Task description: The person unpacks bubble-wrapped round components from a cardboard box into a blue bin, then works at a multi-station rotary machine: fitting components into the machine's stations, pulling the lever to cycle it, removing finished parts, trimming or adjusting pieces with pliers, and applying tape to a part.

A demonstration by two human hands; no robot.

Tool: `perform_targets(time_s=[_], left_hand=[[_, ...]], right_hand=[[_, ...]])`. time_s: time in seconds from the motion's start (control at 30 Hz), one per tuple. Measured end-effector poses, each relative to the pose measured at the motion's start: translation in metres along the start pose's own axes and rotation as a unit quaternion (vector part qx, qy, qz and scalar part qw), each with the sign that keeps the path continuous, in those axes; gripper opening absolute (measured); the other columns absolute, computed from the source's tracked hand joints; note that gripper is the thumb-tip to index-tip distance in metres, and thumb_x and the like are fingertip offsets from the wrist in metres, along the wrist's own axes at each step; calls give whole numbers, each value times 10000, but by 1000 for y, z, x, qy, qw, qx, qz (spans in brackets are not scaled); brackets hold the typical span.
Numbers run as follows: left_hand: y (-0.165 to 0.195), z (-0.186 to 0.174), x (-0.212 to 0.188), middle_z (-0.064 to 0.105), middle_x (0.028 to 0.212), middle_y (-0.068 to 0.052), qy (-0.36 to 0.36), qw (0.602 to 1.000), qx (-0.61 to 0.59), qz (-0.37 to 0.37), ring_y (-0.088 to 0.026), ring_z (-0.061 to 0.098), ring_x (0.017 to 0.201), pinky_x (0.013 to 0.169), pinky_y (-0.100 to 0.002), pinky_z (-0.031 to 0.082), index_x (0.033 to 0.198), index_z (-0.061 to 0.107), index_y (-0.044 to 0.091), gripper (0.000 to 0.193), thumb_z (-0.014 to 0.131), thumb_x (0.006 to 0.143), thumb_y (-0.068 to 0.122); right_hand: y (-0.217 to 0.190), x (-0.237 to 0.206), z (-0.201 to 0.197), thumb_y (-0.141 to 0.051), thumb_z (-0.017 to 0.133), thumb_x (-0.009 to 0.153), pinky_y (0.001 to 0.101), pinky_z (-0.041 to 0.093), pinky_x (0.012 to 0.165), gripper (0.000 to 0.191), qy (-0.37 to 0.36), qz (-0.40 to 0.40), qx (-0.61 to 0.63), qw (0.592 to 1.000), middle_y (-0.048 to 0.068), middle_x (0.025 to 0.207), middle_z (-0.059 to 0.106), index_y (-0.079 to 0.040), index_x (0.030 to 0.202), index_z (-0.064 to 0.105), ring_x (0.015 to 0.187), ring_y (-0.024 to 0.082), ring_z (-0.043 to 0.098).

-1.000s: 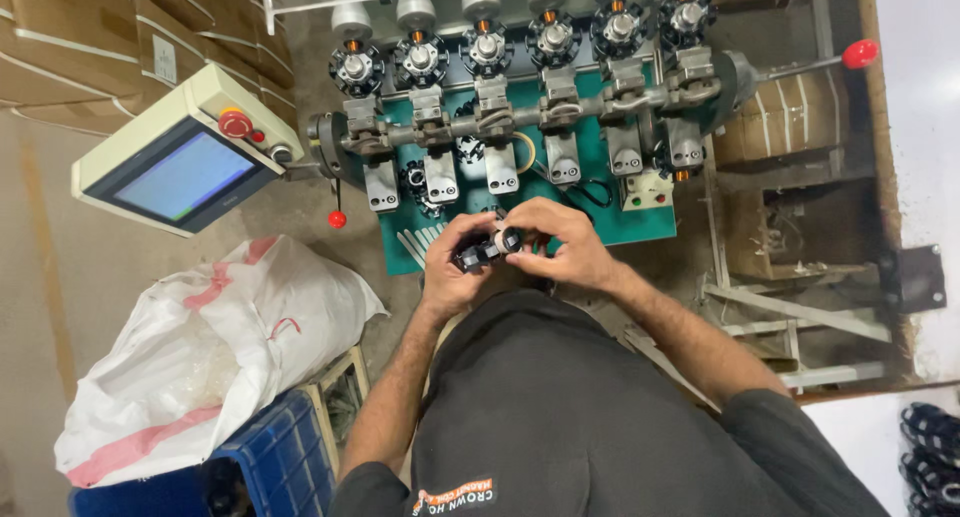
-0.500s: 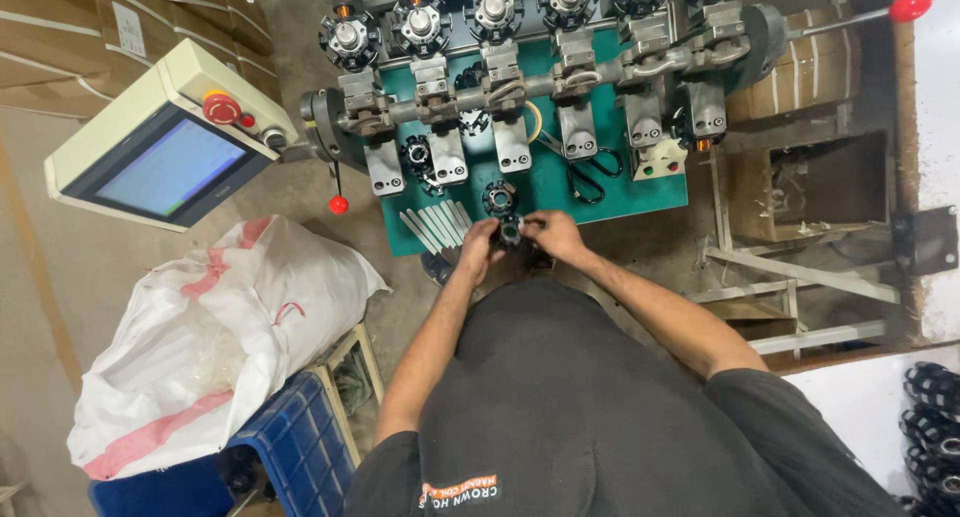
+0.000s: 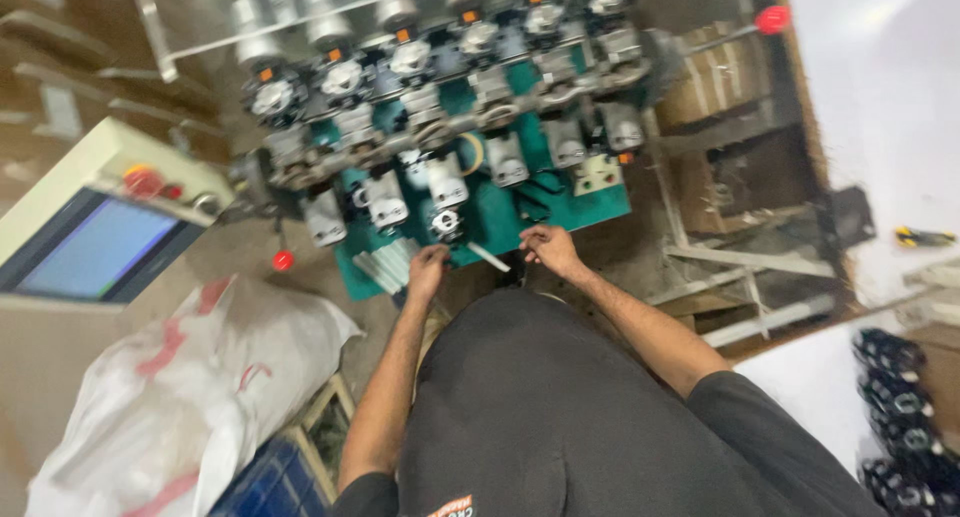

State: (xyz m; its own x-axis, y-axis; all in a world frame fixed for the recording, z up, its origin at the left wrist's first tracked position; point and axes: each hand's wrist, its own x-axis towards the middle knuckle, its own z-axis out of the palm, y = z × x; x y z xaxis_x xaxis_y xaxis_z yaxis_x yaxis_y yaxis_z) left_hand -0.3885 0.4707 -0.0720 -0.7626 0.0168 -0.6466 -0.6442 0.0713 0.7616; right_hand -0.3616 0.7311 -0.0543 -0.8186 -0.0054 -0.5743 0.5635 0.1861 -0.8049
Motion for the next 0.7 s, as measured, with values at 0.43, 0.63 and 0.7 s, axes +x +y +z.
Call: perform_targets(time_s=[0.43,0.63,0.7], left_hand=[[91,284,38,644,1259,-50,-209,973,-92,40,-155,635,1086,786,-304,556,1404,510,147,609,398,1024,609],[125,326,40,567,1367,-116,-102,975,-159,118,-245,581,1054,780,-354,502,1519,418,106,649,337,1063,560],[126,321,38,523,1439,-94,-98,978,-126,136,-244,560,1120,838,-355,491,1558,357,147,664,318,1047,569]], right_hand=[[-68,4,-163,-371,521,1031,243,471,388,358,280,-70,233,929,16,783,677,-36,1075,641,478,146,666],[-88,20,-138,-417,420,1131,296,447,462,529,432,-183,147,871,35,649,587,3,916,659,526,111,556],[-92,19,-136,-408,405,1123,320,436,465,536,449,-203,138,859,38,638,590,6,886,649,523,118,544]])
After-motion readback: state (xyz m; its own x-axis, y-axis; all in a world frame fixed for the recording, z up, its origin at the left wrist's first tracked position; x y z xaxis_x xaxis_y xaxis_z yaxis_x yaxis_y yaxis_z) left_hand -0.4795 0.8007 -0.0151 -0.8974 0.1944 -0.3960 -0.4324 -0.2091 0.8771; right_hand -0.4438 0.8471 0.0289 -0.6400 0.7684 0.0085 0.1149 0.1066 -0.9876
